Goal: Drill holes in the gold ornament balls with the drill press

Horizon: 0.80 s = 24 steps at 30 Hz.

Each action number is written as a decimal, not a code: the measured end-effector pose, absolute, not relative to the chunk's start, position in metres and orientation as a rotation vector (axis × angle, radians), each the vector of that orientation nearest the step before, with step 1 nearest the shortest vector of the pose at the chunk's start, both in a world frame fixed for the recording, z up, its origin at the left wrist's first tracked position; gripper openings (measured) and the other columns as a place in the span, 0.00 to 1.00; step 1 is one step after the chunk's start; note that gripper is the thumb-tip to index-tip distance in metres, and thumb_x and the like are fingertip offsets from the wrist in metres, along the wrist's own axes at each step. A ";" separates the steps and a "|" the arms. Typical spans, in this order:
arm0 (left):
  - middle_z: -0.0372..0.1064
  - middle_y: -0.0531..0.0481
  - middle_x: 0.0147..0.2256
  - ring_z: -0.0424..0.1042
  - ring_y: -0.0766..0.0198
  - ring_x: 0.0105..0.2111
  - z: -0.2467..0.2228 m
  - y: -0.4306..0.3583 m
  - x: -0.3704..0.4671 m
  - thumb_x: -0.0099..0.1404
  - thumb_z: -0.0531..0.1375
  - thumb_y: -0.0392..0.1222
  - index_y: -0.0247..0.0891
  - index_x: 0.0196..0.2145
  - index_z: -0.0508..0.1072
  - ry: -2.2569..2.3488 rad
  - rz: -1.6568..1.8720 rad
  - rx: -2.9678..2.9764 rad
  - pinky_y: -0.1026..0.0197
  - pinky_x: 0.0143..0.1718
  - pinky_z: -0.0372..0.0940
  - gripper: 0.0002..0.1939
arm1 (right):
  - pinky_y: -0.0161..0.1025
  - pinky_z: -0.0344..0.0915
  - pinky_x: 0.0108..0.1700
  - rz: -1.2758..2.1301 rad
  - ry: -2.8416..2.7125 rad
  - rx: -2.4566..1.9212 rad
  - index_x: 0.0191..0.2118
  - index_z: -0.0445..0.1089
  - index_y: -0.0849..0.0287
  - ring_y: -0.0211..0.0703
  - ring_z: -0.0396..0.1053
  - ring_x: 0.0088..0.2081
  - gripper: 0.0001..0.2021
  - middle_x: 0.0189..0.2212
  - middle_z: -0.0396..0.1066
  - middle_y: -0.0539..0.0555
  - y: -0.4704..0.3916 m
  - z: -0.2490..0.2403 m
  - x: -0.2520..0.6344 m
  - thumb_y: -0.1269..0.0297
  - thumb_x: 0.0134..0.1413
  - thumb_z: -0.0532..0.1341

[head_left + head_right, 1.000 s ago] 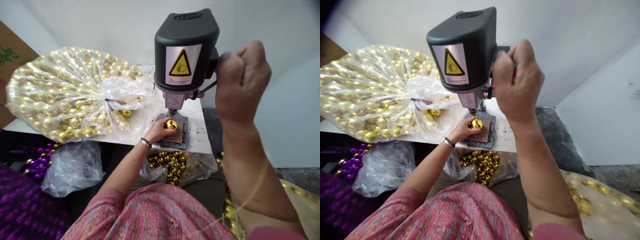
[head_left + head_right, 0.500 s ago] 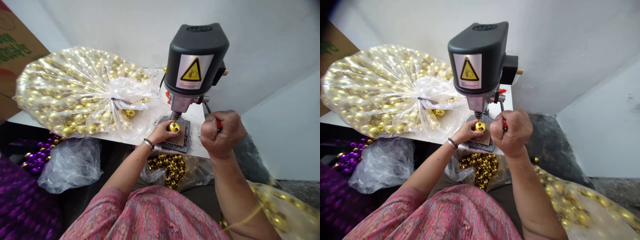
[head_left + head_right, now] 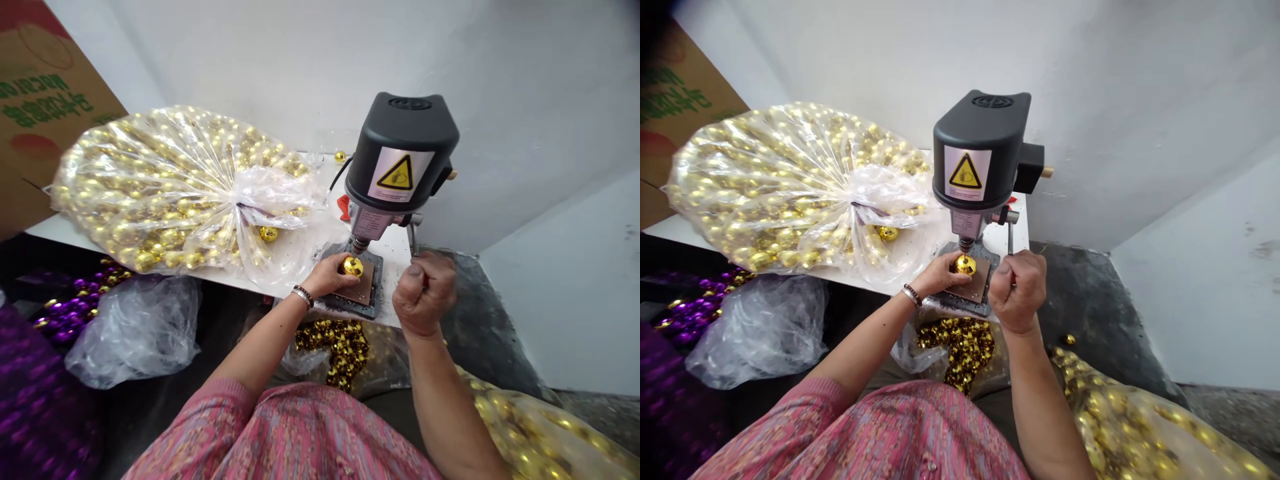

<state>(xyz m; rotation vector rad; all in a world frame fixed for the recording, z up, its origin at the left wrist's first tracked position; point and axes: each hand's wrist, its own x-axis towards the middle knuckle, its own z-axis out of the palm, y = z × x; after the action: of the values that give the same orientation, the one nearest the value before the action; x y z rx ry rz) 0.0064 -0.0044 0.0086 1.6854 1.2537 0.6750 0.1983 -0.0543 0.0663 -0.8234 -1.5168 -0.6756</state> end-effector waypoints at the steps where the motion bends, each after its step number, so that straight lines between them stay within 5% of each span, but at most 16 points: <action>1: 0.82 0.48 0.46 0.79 0.56 0.44 0.008 -0.004 0.007 0.58 0.75 0.43 0.36 0.55 0.81 1.258 0.675 1.687 0.57 0.49 0.72 0.26 | 0.38 0.64 0.38 -0.668 -1.511 -0.825 0.41 0.64 0.55 0.38 0.69 0.33 0.03 0.29 0.68 0.49 -0.055 0.067 0.198 0.69 0.68 0.55; 9: 0.82 0.46 0.50 0.80 0.53 0.49 0.007 -0.017 0.004 0.59 0.75 0.39 0.36 0.60 0.78 1.324 0.711 1.697 0.55 0.55 0.73 0.31 | 0.36 0.54 0.36 -0.402 -1.319 -1.176 0.32 0.59 0.56 0.33 0.56 0.28 0.15 0.25 0.59 0.47 -0.019 0.146 0.206 0.58 0.73 0.51; 14: 0.81 0.41 0.56 0.80 0.49 0.54 0.009 -0.043 -0.013 0.57 0.79 0.42 0.38 0.62 0.79 1.165 0.678 1.842 0.51 0.59 0.73 0.36 | 0.36 0.54 0.37 -0.205 -1.362 -1.284 0.30 0.60 0.58 0.32 0.59 0.29 0.16 0.25 0.61 0.46 0.000 0.166 0.218 0.55 0.70 0.52; 17: 0.80 0.39 0.58 0.81 0.52 0.49 0.012 -0.052 -0.024 0.53 0.82 0.48 0.40 0.65 0.79 1.009 0.604 1.908 0.52 0.53 0.76 0.43 | 0.36 0.54 0.35 -0.184 -1.348 -1.275 0.31 0.60 0.58 0.31 0.58 0.27 0.19 0.26 0.63 0.46 0.002 0.161 0.224 0.50 0.71 0.52; 20: 0.82 0.42 0.54 0.80 0.58 0.40 0.017 -0.042 -0.040 0.65 0.76 0.48 0.41 0.64 0.80 1.221 0.728 1.845 0.54 0.47 0.76 0.31 | 0.37 0.55 0.34 -0.198 -1.360 -1.278 0.30 0.61 0.58 0.32 0.60 0.26 0.23 0.27 0.66 0.48 0.004 0.157 0.227 0.45 0.71 0.51; 24: 0.83 0.33 0.53 0.81 0.49 0.52 0.033 0.004 -0.078 0.73 0.62 0.33 0.32 0.54 0.84 1.924 1.021 1.590 0.52 0.59 0.73 0.15 | 0.38 0.59 0.31 -0.241 -1.341 -1.259 0.31 0.64 0.59 0.34 0.63 0.26 0.24 0.27 0.67 0.49 0.004 0.154 0.224 0.43 0.71 0.51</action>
<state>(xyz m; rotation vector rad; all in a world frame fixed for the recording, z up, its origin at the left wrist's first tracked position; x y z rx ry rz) -0.0782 0.0040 0.0333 1.5898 1.9240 1.0207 0.2240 0.0040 0.1537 -1.2594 -1.3413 -0.2411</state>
